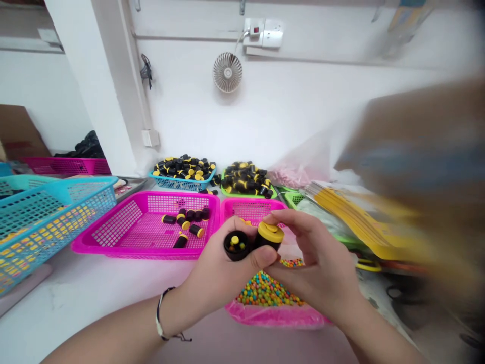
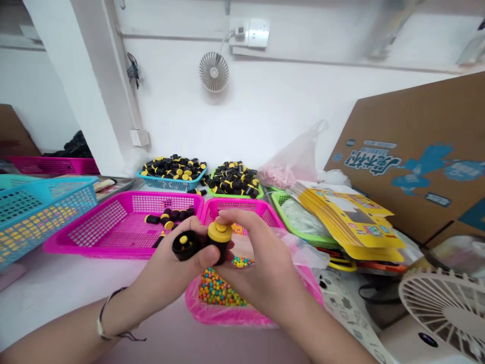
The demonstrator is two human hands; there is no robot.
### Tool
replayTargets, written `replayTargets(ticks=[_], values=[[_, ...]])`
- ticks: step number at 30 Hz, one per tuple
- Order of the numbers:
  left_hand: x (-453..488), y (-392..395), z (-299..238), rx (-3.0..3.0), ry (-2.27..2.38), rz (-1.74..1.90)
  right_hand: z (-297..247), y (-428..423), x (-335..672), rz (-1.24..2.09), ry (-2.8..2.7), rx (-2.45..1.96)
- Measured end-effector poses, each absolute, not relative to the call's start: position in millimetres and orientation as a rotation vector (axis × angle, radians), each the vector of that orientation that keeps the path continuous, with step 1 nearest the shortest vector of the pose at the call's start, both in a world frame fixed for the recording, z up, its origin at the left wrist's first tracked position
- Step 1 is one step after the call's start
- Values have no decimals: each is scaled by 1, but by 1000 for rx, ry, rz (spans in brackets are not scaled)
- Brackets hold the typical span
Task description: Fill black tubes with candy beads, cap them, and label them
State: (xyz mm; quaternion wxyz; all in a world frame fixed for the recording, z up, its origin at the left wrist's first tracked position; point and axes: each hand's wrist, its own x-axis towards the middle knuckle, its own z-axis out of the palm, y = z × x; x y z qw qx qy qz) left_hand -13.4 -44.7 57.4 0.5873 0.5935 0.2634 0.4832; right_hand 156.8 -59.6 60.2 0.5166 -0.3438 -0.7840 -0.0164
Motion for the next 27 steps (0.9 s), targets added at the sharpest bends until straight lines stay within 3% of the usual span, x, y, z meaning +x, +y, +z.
replayTargets(ticks=[7, 12, 19, 27], values=[[-12, -44, 56, 1391, 674, 1146, 60, -56, 162, -157, -1936, -663], [-9, -47, 49, 1465, 602, 1224, 68, -33, 179, 26, -1571, -806], [-12, -66, 48, 1845, 513, 709, 73, 33, 142, 847, -2109, -1212], [-15, -63, 46, 1881, 516, 606, 32, 113, 115, 749, -2283, -1521]])
